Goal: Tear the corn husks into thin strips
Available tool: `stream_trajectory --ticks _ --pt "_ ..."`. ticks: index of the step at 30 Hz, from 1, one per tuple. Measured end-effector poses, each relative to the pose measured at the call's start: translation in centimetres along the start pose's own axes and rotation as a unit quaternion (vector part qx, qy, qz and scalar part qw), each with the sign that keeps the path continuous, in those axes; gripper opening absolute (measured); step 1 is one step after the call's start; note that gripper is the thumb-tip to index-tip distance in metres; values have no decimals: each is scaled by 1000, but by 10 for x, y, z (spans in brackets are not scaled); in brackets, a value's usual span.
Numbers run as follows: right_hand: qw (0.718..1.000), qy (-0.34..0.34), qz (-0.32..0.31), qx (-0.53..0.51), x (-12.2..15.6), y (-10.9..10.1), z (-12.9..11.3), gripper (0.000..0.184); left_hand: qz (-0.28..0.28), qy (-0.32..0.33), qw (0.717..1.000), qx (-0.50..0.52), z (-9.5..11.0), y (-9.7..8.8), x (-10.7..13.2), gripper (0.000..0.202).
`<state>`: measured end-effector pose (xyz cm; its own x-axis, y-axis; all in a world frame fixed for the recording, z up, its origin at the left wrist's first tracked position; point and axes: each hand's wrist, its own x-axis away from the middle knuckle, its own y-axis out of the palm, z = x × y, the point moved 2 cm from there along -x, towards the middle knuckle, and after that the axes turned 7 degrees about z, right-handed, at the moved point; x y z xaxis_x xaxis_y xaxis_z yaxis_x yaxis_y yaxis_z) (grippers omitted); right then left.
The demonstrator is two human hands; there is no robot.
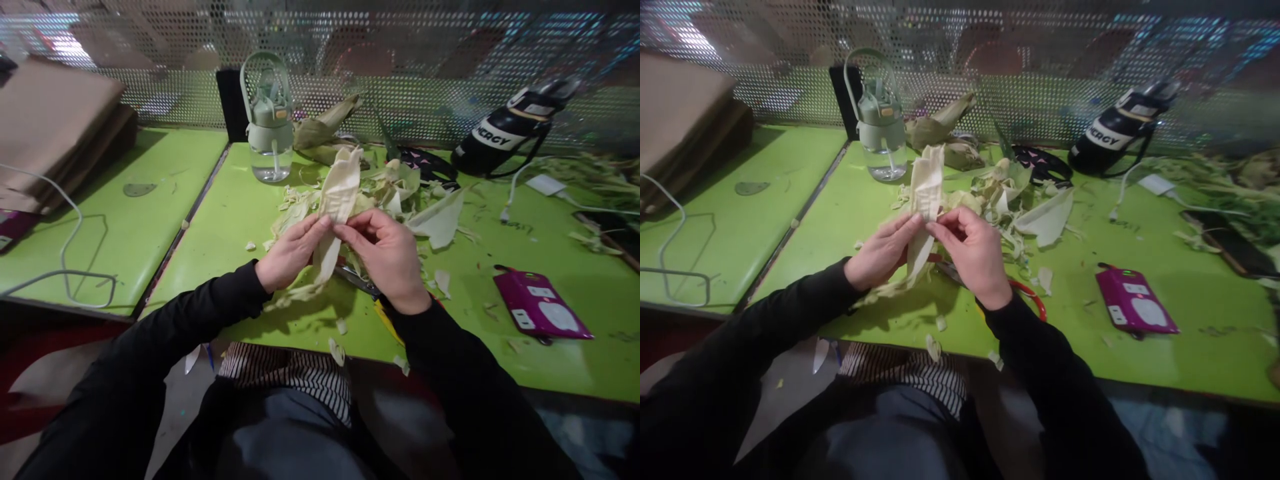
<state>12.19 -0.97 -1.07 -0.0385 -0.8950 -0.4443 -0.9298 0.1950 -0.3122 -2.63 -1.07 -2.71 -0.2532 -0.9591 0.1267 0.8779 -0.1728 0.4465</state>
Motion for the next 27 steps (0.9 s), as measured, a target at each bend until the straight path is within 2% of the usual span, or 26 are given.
stream_trajectory --ticks 8,12,14,18,21,24,27 --pt "999 36 -6 -36 0 4 2 34 -1 15 1000 5 -3 -1 0 18" --pt "996 79 -8 -45 3 9 2 40 30 39 998 50 -9 4 1 22" --pt "998 65 -1 -17 4 10 0 42 51 53 994 79 -10 8 1 23" --pt "998 25 1 58 6 13 -1 43 87 37 988 121 -8 12 2 24" --pt "995 56 -62 52 8 16 2 46 94 57 984 138 2 10 2 24" --pt "985 92 -144 -3 10 19 2 49 97 76 984 126 13 7 2 23" --pt "974 126 -183 -42 11 19 0 53 106 69 985 115 21 4 1 26"
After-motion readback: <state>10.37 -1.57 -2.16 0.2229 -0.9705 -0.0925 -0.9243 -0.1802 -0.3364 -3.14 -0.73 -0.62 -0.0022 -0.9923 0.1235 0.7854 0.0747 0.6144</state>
